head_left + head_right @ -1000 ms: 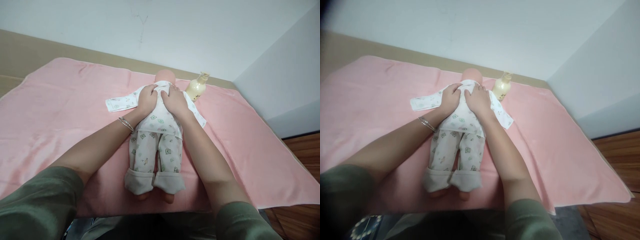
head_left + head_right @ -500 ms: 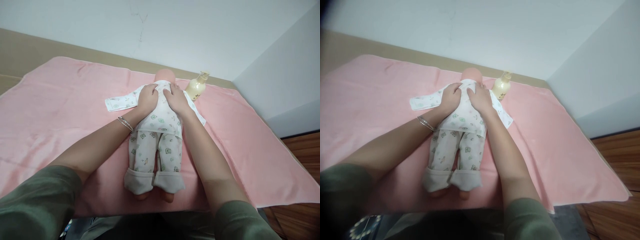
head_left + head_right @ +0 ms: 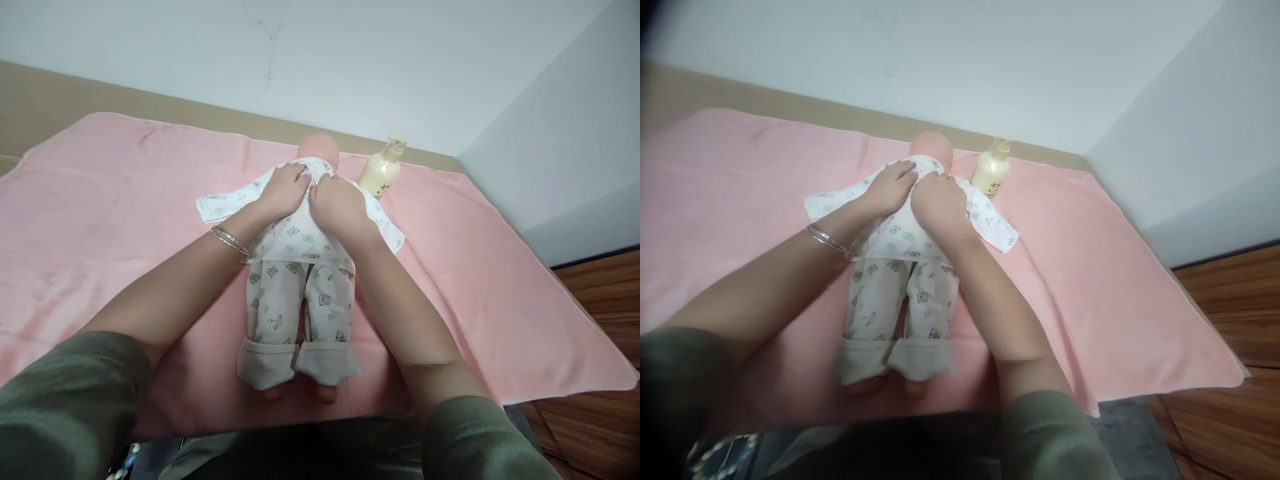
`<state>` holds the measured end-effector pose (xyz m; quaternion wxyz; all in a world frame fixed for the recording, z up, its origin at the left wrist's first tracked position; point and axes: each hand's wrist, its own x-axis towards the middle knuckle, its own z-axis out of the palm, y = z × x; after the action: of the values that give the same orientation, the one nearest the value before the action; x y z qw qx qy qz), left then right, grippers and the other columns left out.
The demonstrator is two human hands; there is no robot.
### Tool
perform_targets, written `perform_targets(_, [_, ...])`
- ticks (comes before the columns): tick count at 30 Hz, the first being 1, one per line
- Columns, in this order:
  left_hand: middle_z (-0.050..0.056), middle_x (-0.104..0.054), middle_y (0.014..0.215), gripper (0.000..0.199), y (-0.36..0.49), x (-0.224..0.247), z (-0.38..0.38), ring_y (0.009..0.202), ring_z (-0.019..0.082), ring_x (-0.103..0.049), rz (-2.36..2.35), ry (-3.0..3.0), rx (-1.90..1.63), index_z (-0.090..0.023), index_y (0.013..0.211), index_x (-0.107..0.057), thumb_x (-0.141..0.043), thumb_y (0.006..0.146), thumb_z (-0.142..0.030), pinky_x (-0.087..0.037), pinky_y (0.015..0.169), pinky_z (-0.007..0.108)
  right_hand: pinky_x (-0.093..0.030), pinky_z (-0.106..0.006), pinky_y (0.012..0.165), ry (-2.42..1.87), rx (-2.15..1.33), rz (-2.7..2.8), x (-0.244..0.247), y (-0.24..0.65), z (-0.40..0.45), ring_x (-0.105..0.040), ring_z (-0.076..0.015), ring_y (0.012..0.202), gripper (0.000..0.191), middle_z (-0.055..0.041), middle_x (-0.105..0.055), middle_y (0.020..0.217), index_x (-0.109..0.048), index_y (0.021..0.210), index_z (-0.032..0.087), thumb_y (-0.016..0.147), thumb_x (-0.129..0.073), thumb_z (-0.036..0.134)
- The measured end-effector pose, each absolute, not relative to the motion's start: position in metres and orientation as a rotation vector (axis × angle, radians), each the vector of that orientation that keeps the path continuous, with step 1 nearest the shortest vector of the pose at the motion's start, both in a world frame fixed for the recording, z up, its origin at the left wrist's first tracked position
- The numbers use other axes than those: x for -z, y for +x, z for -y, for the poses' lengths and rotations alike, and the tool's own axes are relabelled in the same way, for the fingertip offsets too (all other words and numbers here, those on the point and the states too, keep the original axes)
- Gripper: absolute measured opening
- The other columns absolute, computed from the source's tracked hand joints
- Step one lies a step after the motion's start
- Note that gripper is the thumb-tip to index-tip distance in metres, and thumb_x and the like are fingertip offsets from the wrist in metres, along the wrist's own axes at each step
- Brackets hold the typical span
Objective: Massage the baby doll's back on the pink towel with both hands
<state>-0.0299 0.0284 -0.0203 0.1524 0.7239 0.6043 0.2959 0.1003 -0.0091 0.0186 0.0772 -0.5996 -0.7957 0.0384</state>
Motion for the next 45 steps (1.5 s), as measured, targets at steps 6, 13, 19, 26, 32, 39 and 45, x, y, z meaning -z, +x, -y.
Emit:
perform_targets(6, [0.024,-0.065,0.137,0.045,-0.010,0.005,0.001,0.135,0.035,-0.059,-1.962,2.199,-0.593,-0.005,0.127,-0.065,-0.029,0.104,-0.020,-0.044,0.122,0.049,-0.041,-0.052,0.123,-1.648,-0.315,2.228,0.000,0.117,-0.034,-0.053,-0.0372,0.144,0.059,-0.0268,-0.059,0.152,-0.057,0.143,0.000,0.107,-0.030,0.039])
perform_targets(13, [0.021,-0.069,0.134,0.041,-0.012,0.003,0.002,0.130,0.034,-0.064,-1.960,2.164,-0.597,-0.009,0.121,-0.069,-0.035,0.104,-0.022,-0.051,0.115,0.048,-0.051,-0.054,0.109,-1.775,-0.133,2.365,-0.016,0.110,-0.007,-0.065,-0.0405,0.127,0.055,-0.0279,-0.069,0.134,-0.065,0.131,0.002,0.110,-0.025,0.033])
perform_targets(19, [0.016,-0.070,0.138,0.047,-0.033,0.019,-0.025,0.132,0.030,-0.063,-1.858,2.077,-0.785,-0.016,0.125,-0.068,-0.028,0.105,-0.028,-0.048,0.121,0.046,-0.058,-0.049,0.090,-1.747,-0.044,2.449,-0.023,0.100,0.014,-0.074,-0.0360,0.103,0.045,-0.0231,-0.076,0.108,-0.074,0.107,0.010,0.107,-0.032,0.024])
perform_targets(26, [0.026,-0.063,0.144,0.051,-0.002,0.007,0.007,0.142,0.037,-0.056,-1.981,2.211,-0.621,0.000,0.133,-0.064,-0.028,0.102,-0.017,-0.043,0.125,0.053,-0.041,-0.053,0.124,-1.630,-0.328,2.222,0.000,0.121,-0.034,-0.055,-0.0374,0.145,0.059,-0.0273,-0.060,0.151,-0.059,0.140,0.000,0.108,-0.033,0.042])
perform_targets(32, [0.024,-0.058,0.153,0.056,-0.007,0.012,-0.002,0.149,0.035,-0.051,-1.862,2.159,-0.700,0.001,0.140,-0.061,-0.027,0.100,-0.019,-0.038,0.131,0.051,-0.045,-0.051,0.121,-1.595,-0.259,2.228,0.004,0.122,-0.036,-0.062,-0.0356,0.136,0.056,-0.0240,-0.066,0.144,-0.064,0.134,0.004,0.108,-0.033,0.043])
perform_targets(39, [0.019,-0.069,0.139,0.050,-0.027,0.026,-0.030,0.135,0.032,-0.061,-1.763,2.076,-0.845,-0.013,0.128,-0.068,-0.029,0.101,-0.028,-0.044,0.124,0.049,-0.058,-0.050,0.094,-1.754,-0.059,2.375,-0.018,0.099,0.006,-0.074,-0.0365,0.105,0.041,-0.0221,-0.077,0.105,-0.076,0.100,0.011,0.104,-0.036,0.020])
perform_targets(45, [0.014,-0.068,0.145,0.050,-0.021,0.035,-0.028,0.137,0.030,-0.059,-1.865,2.019,-0.977,-0.016,0.134,-0.067,-0.034,0.100,-0.029,-0.042,0.126,0.046,-0.057,-0.053,0.102,-1.763,-0.267,2.207,-0.013,0.111,-0.014,-0.071,-0.0376,0.114,0.048,-0.0235,-0.076,0.117,-0.074,0.112,0.009,0.103,-0.034,0.033])
